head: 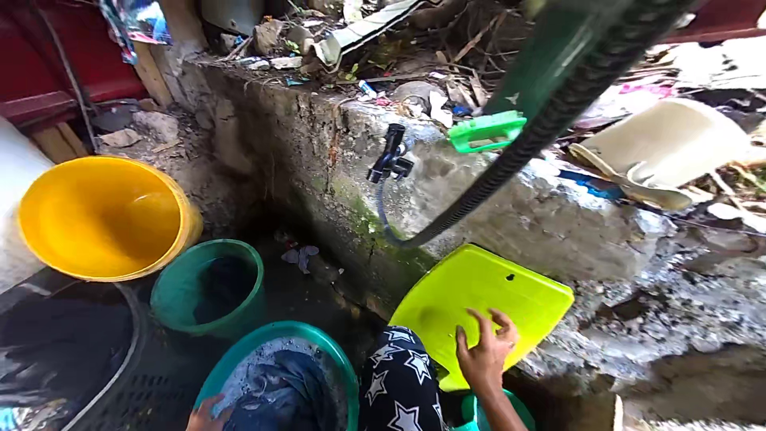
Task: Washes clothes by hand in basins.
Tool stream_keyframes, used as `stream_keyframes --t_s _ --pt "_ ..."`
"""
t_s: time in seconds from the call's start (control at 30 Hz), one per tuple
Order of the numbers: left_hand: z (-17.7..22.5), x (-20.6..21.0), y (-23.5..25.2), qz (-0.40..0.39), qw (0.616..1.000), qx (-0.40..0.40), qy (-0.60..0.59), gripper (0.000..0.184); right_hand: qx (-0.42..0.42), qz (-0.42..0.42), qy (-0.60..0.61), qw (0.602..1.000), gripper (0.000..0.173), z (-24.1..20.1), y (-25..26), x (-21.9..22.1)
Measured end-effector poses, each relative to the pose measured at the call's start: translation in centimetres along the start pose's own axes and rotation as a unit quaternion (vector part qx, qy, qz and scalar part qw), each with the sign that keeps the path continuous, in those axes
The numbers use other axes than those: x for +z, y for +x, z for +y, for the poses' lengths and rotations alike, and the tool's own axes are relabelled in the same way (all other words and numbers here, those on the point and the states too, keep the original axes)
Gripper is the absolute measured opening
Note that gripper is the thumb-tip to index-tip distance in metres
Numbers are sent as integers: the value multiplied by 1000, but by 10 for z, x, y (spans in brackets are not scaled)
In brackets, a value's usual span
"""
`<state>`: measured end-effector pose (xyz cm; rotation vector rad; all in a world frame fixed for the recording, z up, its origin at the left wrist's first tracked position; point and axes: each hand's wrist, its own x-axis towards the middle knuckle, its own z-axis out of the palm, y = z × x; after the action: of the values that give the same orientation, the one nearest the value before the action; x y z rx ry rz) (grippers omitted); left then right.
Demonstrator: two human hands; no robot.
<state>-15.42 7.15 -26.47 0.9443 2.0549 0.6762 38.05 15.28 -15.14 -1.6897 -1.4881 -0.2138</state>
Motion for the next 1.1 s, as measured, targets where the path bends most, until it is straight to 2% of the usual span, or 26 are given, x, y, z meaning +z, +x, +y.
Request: stream_keyframes --t_s 0.1,0.2,0.3,0.37,0.4,0.43,0.5,0.57,0.6,0.67,0.7,0.77,0.83,0.9,1.0,1.1 --pt "44 -54 11 -109 988 99 49 42 -77 -53 65 993 26 -58 8 39" --pt "74 -98 23 -164 965 158 129 39 -114 -144 154 971 26 -127 26 81" --pt "80 -114 36 -161 963 139 166 40 -60 -342 226 910 44 -212 39 124" --pt "87 -108 41 -166 953 93 235 44 -24 -435 261 861 55 -269 46 163" --pt "93 -102 39 -187 936 89 284 46 -6 -464 275 842 59 -298 49 184" --pt "99 -97 36 -214 920 108 309 48 18 -487 288 824 61 -326 53 206" --pt "104 -90 32 -274 909 178 260 48 100 -514 324 788 64 -382 61 250" --pt "108 -95 31 -325 896 208 222 48 202 -510 380 745 62 -433 68 291" --pt "109 -101 30 -328 895 205 221 48 237 -502 403 727 61 -454 70 310" --pt "111 -112 28 -280 913 168 247 48 266 -495 424 710 65 -487 71 348" --pt "112 -116 28 -255 920 143 260 48 280 -491 429 704 68 -499 70 368" --pt "112 -121 27 -244 923 119 274 48 310 -469 432 705 58 -524 65 390" --pt "109 -126 27 -270 918 127 262 49 335 -425 441 717 44 -541 59 396" --pt "107 -129 28 -283 916 141 245 49 340 -391 457 723 43 -541 59 389" --pt "111 -135 24 -258 923 134 251 48 340 -361 491 716 47 -515 81 363" --pt "111 -136 20 -255 920 137 265 49 346 -348 556 671 40 -456 112 318"
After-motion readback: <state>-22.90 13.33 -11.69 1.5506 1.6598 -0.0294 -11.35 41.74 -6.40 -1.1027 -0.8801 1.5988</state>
